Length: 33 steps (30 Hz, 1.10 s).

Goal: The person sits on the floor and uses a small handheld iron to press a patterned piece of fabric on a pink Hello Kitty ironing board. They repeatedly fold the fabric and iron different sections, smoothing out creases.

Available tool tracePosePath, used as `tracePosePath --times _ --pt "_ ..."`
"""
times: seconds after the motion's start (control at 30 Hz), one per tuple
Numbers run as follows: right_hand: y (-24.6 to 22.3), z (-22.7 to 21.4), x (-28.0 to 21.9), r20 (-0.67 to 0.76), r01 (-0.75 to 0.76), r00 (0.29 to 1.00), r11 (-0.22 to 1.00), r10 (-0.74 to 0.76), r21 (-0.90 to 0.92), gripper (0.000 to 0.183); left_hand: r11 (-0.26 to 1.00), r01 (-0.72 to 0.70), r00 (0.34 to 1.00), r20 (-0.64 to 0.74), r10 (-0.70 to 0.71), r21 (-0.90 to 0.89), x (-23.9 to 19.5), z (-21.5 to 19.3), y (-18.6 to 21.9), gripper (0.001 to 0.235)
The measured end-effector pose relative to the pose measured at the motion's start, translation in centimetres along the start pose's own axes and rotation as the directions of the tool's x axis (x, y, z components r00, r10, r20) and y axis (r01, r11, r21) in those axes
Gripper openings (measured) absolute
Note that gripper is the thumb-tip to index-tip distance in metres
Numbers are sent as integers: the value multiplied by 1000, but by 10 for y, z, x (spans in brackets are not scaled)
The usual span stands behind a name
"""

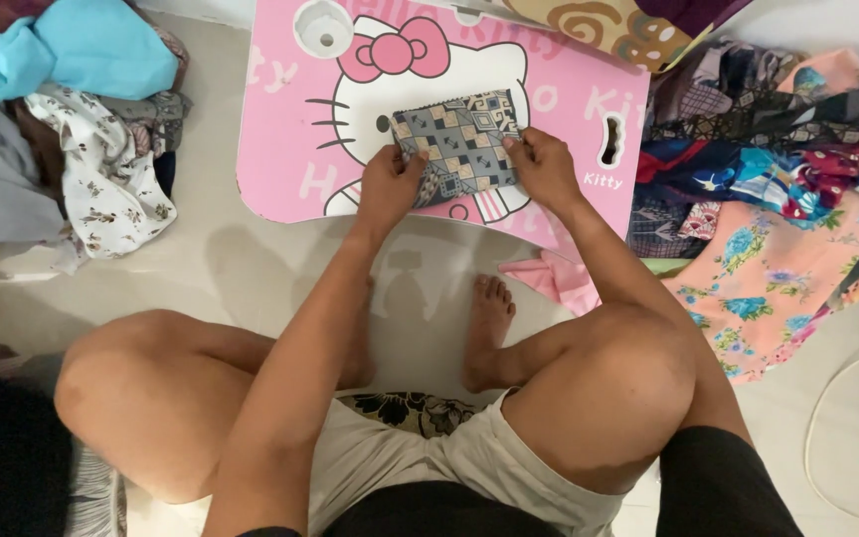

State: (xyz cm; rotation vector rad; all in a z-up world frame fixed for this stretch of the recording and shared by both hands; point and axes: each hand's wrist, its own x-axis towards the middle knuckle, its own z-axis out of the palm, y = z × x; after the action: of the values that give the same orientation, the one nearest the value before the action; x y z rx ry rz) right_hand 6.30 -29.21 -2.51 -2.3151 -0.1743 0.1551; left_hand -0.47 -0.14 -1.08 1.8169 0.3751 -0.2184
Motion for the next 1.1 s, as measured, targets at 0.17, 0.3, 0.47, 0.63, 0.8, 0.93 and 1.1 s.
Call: tracePosePath --times 0.17,0.3,0.47,0.63,0.8,0.93,1.1 --pt "-7 1 -5 -17 -17 1000 1000 17 18 30 984 -157 981 -98 165 78 -55 -9 56 30" --pt "-13 -2 -8 -47 -1 999 998 4 67 27 970 -159 969 -158 189 186 -72 -14 85 30" --pt "-30 1 -16 -143 118 983 993 -112 30 23 968 -124 960 -221 173 219 -54 0 59 30" --pt "-49 1 -24 -191 154 970 988 -152 -3 20 970 -158 943 -265 203 183 -56 1 61 37" --pt "-51 2 -24 -221 171 953 971 -206 -168 21 957 -200 906 -332 262 210 -51 8 51 52" --pt "-62 2 -26 -240 153 951 970 -197 -189 19 953 -197 902 -337 268 231 -46 12 46 52" --pt "-71 4 -28 -238 93 960 971 -145 -219 26 916 -267 847 -380 371 300 -40 15 33 49"
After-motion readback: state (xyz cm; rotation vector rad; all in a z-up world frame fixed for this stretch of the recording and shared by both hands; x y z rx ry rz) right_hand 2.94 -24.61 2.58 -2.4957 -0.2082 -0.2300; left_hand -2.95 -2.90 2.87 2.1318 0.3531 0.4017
